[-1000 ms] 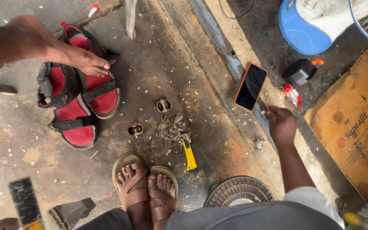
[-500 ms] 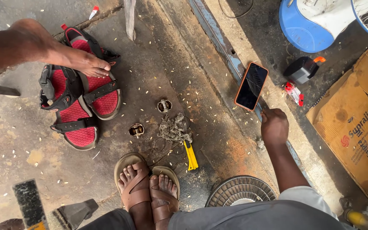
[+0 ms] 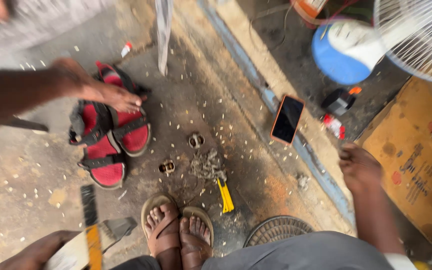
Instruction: Cleaning and inspecting small motorcycle or mechanical parts using a file and small tools.
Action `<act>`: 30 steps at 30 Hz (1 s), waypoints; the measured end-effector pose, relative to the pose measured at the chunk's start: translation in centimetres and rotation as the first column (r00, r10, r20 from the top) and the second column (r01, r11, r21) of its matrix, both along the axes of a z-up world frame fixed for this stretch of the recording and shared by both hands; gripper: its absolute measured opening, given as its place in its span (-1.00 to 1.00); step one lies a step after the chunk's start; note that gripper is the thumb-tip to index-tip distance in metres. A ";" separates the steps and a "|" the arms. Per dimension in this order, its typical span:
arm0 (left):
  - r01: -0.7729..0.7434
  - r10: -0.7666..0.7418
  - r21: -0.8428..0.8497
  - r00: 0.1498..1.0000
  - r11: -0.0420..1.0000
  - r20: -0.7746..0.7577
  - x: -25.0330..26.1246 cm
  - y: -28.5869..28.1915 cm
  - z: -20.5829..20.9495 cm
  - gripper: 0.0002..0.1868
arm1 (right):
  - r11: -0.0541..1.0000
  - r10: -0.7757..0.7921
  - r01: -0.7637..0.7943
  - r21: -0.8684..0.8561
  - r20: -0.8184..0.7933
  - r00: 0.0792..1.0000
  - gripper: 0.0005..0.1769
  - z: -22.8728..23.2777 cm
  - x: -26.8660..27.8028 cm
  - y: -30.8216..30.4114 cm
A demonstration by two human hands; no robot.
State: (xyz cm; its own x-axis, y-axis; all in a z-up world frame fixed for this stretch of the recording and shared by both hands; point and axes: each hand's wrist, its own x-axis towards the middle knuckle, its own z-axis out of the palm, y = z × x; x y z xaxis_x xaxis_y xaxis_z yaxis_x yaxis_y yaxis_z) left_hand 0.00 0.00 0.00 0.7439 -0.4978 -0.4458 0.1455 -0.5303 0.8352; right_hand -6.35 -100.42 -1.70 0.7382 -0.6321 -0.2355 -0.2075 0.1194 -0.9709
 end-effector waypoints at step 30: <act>-0.476 0.475 -0.065 0.879 0.877 -0.033 -1.2 -37.3 29.0 -0.38 | 0.613 0.507 -0.440 0.656 0.100 0.856 -0.56 30.0 2.2 38.3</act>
State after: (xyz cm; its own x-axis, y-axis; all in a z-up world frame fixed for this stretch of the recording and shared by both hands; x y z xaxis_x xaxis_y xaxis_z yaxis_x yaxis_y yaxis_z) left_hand -1.18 -37.33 29.02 0.8923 -0.1155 -0.4365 0.3787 -0.3347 0.8628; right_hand -4.10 -62.14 28.26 0.8458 0.1297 -0.5174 -0.4941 0.5559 -0.6684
